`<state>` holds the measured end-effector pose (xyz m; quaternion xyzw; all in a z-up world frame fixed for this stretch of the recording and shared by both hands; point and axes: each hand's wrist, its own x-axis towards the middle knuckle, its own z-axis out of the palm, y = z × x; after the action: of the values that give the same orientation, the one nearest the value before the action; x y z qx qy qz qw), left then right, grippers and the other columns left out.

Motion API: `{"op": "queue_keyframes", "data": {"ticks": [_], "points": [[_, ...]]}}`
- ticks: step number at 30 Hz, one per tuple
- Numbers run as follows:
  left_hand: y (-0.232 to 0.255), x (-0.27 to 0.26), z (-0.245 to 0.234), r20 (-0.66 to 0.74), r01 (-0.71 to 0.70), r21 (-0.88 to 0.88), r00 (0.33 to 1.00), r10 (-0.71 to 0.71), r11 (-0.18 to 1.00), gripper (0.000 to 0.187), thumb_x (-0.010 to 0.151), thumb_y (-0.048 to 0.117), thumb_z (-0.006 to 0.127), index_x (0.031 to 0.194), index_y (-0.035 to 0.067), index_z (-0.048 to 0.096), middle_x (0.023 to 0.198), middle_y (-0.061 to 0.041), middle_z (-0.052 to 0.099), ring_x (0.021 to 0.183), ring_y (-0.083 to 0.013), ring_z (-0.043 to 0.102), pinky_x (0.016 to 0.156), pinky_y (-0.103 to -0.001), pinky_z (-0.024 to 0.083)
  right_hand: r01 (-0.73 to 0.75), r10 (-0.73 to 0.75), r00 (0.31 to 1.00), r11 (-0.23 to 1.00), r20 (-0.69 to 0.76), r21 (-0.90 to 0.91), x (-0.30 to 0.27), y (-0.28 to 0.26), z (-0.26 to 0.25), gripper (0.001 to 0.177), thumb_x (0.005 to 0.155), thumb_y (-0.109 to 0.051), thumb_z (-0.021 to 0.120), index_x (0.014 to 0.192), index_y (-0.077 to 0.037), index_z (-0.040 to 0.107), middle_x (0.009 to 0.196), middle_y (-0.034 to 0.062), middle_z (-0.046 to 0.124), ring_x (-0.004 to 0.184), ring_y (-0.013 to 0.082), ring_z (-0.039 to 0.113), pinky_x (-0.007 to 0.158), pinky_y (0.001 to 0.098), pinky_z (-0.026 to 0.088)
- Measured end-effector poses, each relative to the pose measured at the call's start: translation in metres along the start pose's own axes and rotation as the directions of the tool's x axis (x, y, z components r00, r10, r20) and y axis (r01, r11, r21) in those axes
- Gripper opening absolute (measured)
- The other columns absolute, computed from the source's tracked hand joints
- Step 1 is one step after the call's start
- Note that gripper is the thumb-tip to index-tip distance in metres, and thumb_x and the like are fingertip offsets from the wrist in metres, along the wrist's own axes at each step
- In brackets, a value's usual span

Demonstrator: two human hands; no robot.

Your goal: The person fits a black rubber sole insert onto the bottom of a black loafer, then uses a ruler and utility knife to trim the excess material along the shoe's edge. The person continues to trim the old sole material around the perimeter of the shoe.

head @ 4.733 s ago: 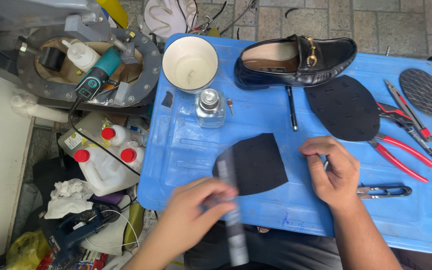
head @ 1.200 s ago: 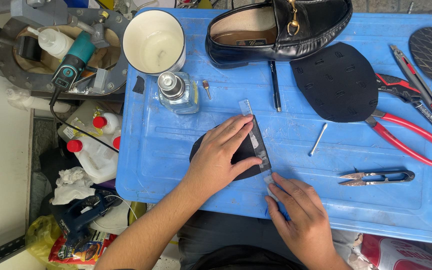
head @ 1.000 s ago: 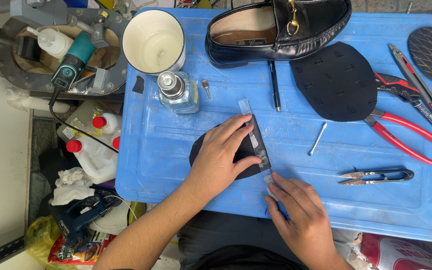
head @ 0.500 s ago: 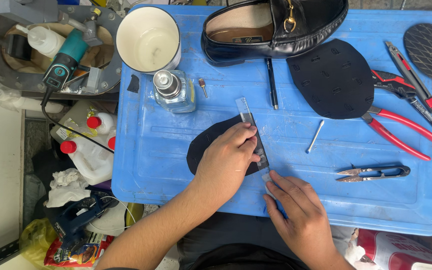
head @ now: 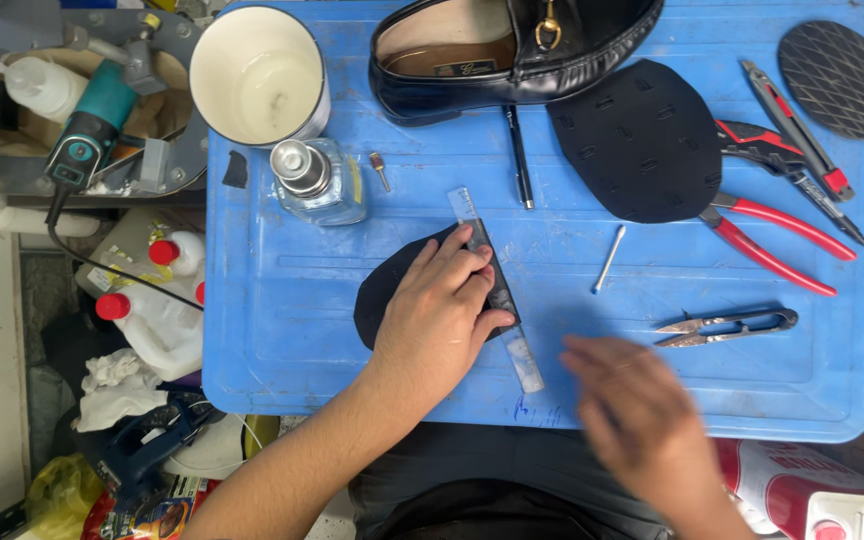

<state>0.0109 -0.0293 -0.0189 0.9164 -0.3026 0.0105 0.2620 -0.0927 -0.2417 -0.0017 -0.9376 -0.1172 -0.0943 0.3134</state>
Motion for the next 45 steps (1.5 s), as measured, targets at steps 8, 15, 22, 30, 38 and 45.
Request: {"op": "queue_keyframes", "data": {"ticks": [8,15,22,30,38,45], "points": [[0.003,0.001,0.004,-0.012,0.054,-0.022,0.998,-0.055,0.998,0.046,0.078,0.034,0.08,0.103,-0.004,0.074,0.12,-0.013,0.068,0.134,-0.0335,0.056,0.111,-0.054,0.044,-0.146,0.076,0.977,0.918,-0.198,-0.369,-0.003,0.071,-0.076,0.018,0.1,0.005,0.07,0.115,-0.004,0.074,0.116,0.0081,0.073,0.103,0.024,0.068,0.094,0.0332,0.055],[-0.002,-0.001,0.011,-0.032,0.036,-0.033,0.999,-0.038,0.999,0.047,0.078,0.035,0.078,0.102,-0.005,0.074,0.12,-0.015,0.07,0.133,-0.0345,0.056,0.109,-0.052,0.046,-0.097,-0.002,0.978,0.882,-0.209,-0.461,0.035,0.121,-0.096,0.01,0.098,0.003,0.076,0.107,-0.001,0.073,0.108,0.0141,0.073,0.098,0.0291,0.069,0.088,0.0358,0.056],[-0.002,-0.003,0.011,-0.144,-0.02,0.025,0.989,0.023,0.999,0.026,0.092,0.021,0.075,0.101,-0.003,0.076,0.117,-0.015,0.072,0.128,-0.0332,0.063,0.108,-0.049,0.051,-0.072,-0.003,0.986,0.893,-0.165,-0.445,0.088,0.168,-0.094,0.009,0.103,0.003,0.073,0.112,0.0,0.075,0.106,0.0134,0.074,0.092,0.0245,0.071,0.086,0.032,0.058],[-0.002,-0.003,0.008,-0.099,0.032,-0.032,0.994,-0.035,0.999,0.028,0.089,0.022,0.076,0.1,-0.003,0.075,0.12,-0.012,0.07,0.128,-0.0341,0.063,0.104,-0.043,0.054,-0.276,0.24,0.958,0.919,-0.156,-0.281,0.104,0.215,-0.07,0.028,0.091,0.0,0.083,0.118,0.001,0.076,0.102,0.0152,0.074,0.089,0.0206,0.071,0.076,0.0323,0.058],[-0.01,-0.006,0.008,-0.067,-0.008,-0.064,0.998,0.004,0.998,0.039,0.088,0.032,0.079,0.106,-0.002,0.075,0.124,-0.011,0.068,0.134,-0.0339,0.059,0.107,-0.044,0.052,-0.278,0.229,0.942,0.942,-0.245,-0.188,0.089,0.238,-0.063,0.035,0.089,0.004,0.078,0.122,0.006,0.069,0.096,0.0164,0.069,0.078,0.0192,0.065,0.064,0.0314,0.053],[-0.01,-0.008,0.005,-0.008,0.014,-0.134,1.0,-0.015,0.991,0.053,0.081,0.039,0.082,0.11,-0.004,0.072,0.13,-0.013,0.065,0.141,-0.0348,0.05,0.114,-0.046,0.046,-0.327,0.381,0.893,0.915,-0.241,0.236,0.068,0.151,-0.076,0.028,0.096,0.001,0.065,0.122,0.004,0.058,0.098,0.0102,0.068,0.075,0.0102,0.06,0.062,0.0259,0.049]]}}
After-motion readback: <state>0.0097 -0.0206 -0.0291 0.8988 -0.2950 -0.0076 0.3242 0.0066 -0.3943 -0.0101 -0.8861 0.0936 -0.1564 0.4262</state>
